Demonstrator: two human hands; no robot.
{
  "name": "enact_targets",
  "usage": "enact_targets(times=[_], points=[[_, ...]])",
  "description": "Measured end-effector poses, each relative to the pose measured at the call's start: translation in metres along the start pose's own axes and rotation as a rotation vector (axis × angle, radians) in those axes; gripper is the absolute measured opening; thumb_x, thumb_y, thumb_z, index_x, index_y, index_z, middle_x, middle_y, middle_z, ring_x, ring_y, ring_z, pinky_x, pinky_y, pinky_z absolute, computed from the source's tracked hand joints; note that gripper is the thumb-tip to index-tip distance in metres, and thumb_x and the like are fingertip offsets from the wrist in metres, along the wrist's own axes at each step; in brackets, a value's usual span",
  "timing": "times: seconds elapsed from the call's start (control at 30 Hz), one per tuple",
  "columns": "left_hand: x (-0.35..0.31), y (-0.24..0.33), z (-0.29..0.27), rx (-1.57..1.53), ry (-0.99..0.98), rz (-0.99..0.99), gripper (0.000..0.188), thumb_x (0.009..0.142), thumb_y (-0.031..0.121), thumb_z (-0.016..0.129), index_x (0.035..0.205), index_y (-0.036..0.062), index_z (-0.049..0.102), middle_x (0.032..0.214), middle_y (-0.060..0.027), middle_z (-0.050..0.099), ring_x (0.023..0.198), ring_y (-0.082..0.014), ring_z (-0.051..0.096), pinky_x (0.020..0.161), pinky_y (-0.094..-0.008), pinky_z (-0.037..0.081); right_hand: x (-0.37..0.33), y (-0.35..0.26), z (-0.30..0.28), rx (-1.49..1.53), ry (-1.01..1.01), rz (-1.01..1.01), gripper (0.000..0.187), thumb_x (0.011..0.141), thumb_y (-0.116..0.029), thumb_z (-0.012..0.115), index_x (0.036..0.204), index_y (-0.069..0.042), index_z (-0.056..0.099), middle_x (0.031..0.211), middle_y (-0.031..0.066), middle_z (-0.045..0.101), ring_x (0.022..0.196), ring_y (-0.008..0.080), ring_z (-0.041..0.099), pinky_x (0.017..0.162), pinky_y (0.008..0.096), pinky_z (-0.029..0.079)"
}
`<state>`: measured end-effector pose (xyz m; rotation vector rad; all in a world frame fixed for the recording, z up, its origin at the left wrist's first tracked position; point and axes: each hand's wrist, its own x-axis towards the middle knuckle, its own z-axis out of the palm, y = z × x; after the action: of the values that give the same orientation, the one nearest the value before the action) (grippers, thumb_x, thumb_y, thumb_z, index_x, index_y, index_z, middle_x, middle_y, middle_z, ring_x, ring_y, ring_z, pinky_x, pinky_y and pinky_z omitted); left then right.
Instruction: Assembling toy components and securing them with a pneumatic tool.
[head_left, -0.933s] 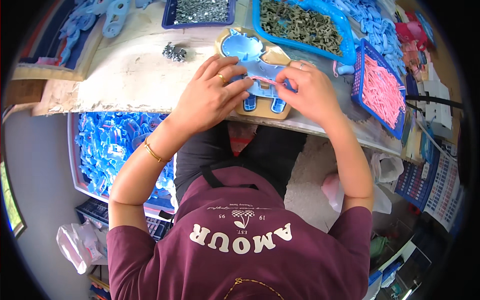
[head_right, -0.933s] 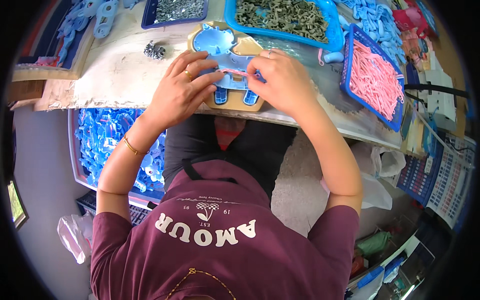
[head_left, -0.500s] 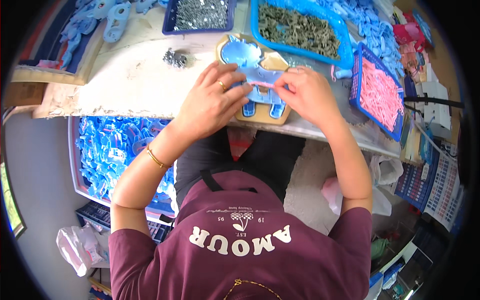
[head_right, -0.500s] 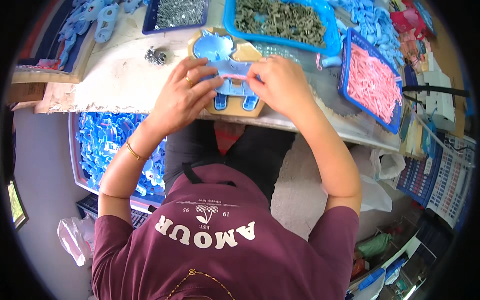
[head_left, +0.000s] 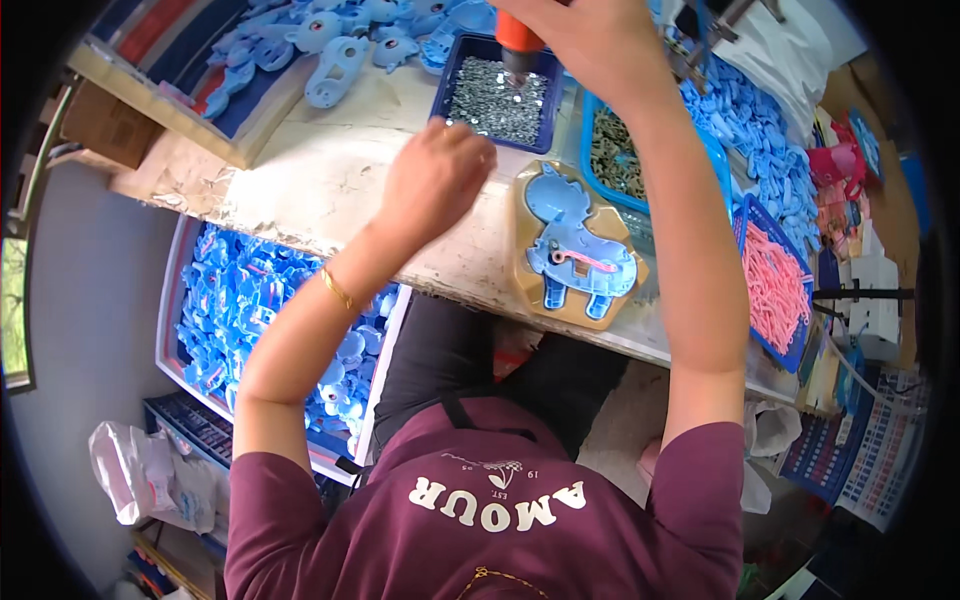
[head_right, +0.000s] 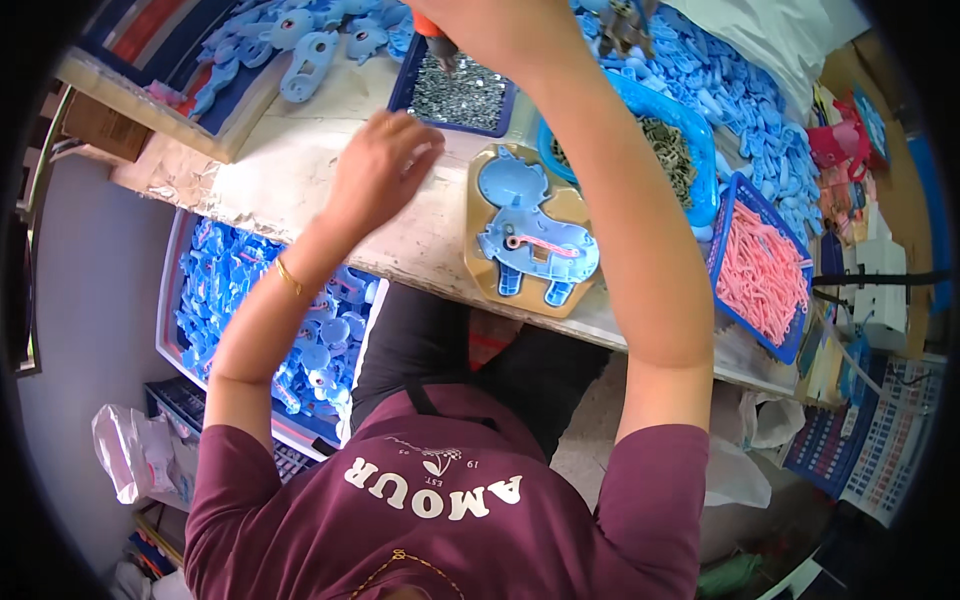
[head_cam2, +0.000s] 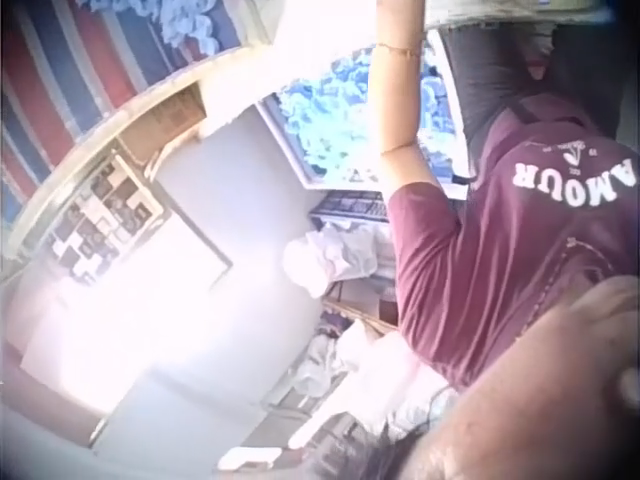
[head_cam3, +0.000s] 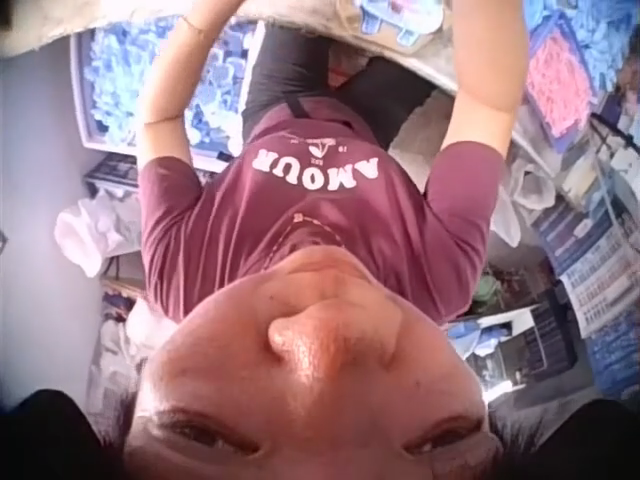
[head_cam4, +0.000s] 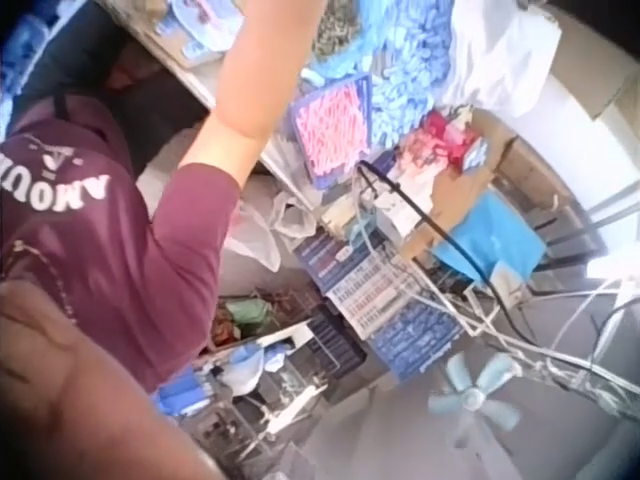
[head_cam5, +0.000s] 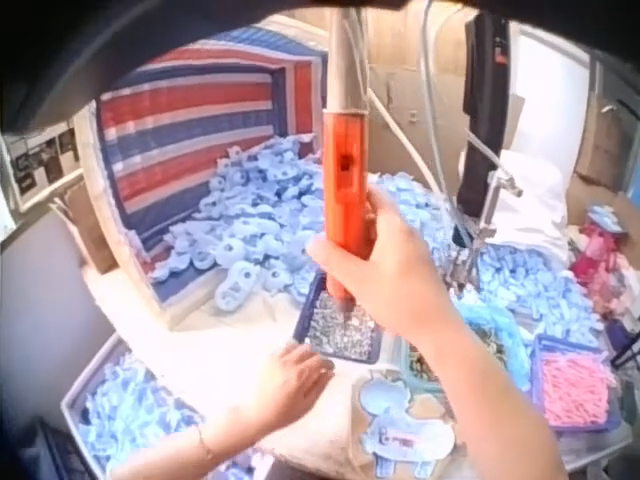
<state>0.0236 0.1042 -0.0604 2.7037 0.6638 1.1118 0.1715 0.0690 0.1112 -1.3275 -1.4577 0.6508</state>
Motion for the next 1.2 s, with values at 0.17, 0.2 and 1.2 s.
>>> enact_targets(times=[0.17, 0.2, 1.2], points=[[0.05, -0.045, 0.026, 0.16, -0.282, -0.043, 0.018, 0.081, 0.025, 0.066, 0.087, 0.0086, 0.07, 0.091, -0.0098, 0.067, 0.093, -0.0289, 0.061, 0.08, -0.0398, 0.051, -0.023, 0.008, -0.005, 0.071, 0.075, -0.03, 0.063, 0.077, -0.005, 0.074, 0.13, -0.003, 0.039, 0.091, 0.003, 0.056, 0.077, 0.0128, 0.06, 0.071, 0.0284, 0.051], [0.061, -0.043, 0.033, 0.156, -0.275, -0.05, 0.018, 0.081, 0.025, 0.066, 0.087, 0.0086, 0.07, 0.091, -0.0098, 0.067, 0.093, -0.0289, 0.061, 0.08, -0.0398, 0.051, -0.024, 0.019, -0.005, 0.035, 0.105, -0.088, 0.054, 0.079, -0.005, 0.071, 0.124, -0.002, 0.043, 0.086, 0.0036, 0.056, 0.07, 0.0126, 0.059, 0.064, 0.0274, 0.05], [0.004, 0.07, 0.021, -0.501, -0.236, 0.013, 0.015, 0.073, 0.019, 0.074, 0.084, 0.0119, 0.069, 0.081, -0.0027, 0.063, 0.082, -0.0246, 0.056, 0.074, -0.0363, 0.048, -0.099, 0.033, -0.025, 0.445, 0.163, 0.056, 0.024, 0.084, -0.01, 0.06, 0.103, 0.002, 0.053, 0.064, 0.0049, 0.053, 0.052, 0.0114, 0.05, 0.049, 0.0249, 0.04]])
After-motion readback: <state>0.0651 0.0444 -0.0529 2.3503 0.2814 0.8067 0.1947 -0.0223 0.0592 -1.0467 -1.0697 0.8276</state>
